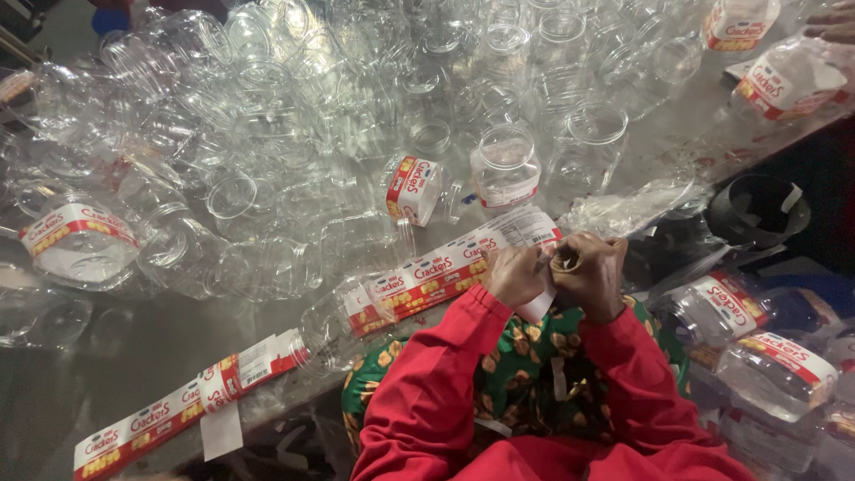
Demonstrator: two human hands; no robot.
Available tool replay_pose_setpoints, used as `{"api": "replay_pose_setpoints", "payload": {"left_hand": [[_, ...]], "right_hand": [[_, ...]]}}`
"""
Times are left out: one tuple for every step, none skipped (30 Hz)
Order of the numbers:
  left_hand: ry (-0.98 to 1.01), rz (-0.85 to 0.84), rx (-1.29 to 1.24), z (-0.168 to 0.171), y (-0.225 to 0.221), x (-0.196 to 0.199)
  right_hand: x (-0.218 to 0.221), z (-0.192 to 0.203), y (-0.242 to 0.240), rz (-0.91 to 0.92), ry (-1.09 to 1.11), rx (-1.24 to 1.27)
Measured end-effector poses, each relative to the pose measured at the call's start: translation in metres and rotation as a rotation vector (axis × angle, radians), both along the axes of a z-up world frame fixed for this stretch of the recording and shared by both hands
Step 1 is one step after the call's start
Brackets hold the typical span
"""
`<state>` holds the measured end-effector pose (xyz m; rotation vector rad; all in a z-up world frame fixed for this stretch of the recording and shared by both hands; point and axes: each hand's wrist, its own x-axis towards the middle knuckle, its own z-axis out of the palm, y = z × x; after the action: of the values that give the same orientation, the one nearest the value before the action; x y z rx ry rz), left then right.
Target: The person applies adhesive labels to clear plastic jars by hand, smoothing the labels onto the sides of each jar one at a time.
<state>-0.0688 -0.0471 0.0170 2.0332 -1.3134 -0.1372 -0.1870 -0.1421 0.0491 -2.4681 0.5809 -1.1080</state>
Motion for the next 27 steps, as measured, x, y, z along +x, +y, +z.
{"api": "replay_pose_setpoints", "payload": {"left_hand": [[0.001,0.001,-0.001,0.001,-0.001,0.001],[0.005,-0.014,0.087,0.003,-0.003,0.003],[0.01,-0.026,0.175,0.003,-0.003,0.004],[0.011,-0.022,0.174,0.003,-0.003,0.005],[0.039,-0.033,0.193,0.003,-0.005,0.005],[0.067,-0.043,0.212,0.002,-0.006,0.006],[0.065,-0.043,0.211,0.001,-0.007,0.006],[0.064,-0.04,0.225,0.001,-0.008,0.006],[0.063,-0.038,0.24,0.0,-0.008,0.006],[0.062,-0.039,0.24,0.0,-0.009,0.005],[0.069,-0.042,0.229,0.0,-0.009,0.005],[0.075,-0.046,0.219,0.001,-0.009,0.005],[0.075,-0.048,0.221,0.003,-0.008,0.004],[0.071,-0.057,0.2,0.006,-0.008,0.004],[0.068,-0.066,0.178,0.01,-0.007,0.003],[0.068,-0.067,0.18,0.015,-0.006,0.001],[0.017,-0.06,0.28,0.02,-0.006,0.0],[-0.033,-0.052,0.381,0.025,-0.004,0.0],[-0.033,-0.053,0.379,0.029,0.003,0.005],[0.029,-0.04,0.099,0.032,0.014,0.011],[0.087,-0.026,-0.18,0.035,0.021,0.018],[0.083,-0.027,-0.181,0.037,0.023,0.026],[0.159,-0.048,-0.334,0.037,0.024,0.035],[0.234,-0.071,-0.487,0.035,0.024,0.041],[0.239,-0.072,-0.484,0.03,0.025,0.043],[0.303,-0.028,-0.456,0.024,0.025,0.047],[0.358,0.013,-0.431,0.022,0.024,0.053]], "right_hand": [[0.0,-0.002,-0.001,-0.011,-0.001,0.002],[-0.001,-0.004,-0.003,-0.01,-0.001,0.001],[-0.001,-0.005,-0.003,-0.018,0.001,-0.006],[-0.001,-0.006,-0.004,-0.025,0.003,-0.014],[-0.001,-0.006,-0.005,-0.021,0.002,-0.015],[-0.002,-0.006,-0.006,-0.031,0.012,0.012],[-0.002,-0.006,-0.007,-0.044,0.022,0.038],[-0.002,-0.006,-0.007,-0.043,0.02,0.037],[-0.002,-0.005,-0.007,-0.051,0.011,0.037],[-0.002,-0.005,-0.007,-0.059,0.001,0.037],[-0.002,-0.004,-0.006,-0.06,0.001,0.038],[-0.003,-0.005,-0.007,-0.065,-0.011,0.022],[-0.003,-0.006,-0.008,-0.071,-0.021,0.007],[-0.004,-0.01,-0.009,-0.073,-0.021,0.009],[-0.005,-0.015,-0.012,-0.08,-0.039,-0.022],[-0.005,-0.024,-0.016,-0.087,-0.056,-0.053],[-0.004,-0.034,-0.028,-0.087,-0.055,-0.053],[-0.005,-0.043,-0.048,-0.111,-0.049,-0.018],[-0.01,-0.053,-0.068,-0.136,-0.042,0.015],[-0.02,-0.06,-0.093,-0.263,0.059,0.044],[-0.025,-0.068,-0.111,-0.39,0.154,0.076],[-0.04,-0.075,-0.122,-0.372,0.152,0.107],[-0.059,-0.078,-0.133,-0.351,0.153,0.14],[-0.064,-0.084,-0.141,-0.348,0.153,0.141],[-0.075,-0.091,-0.15,-0.383,0.216,0.138],[-0.087,-0.098,-0.16,-0.417,0.28,0.135],[-0.09,-0.109,-0.172,-0.421,0.275,0.136]]}}
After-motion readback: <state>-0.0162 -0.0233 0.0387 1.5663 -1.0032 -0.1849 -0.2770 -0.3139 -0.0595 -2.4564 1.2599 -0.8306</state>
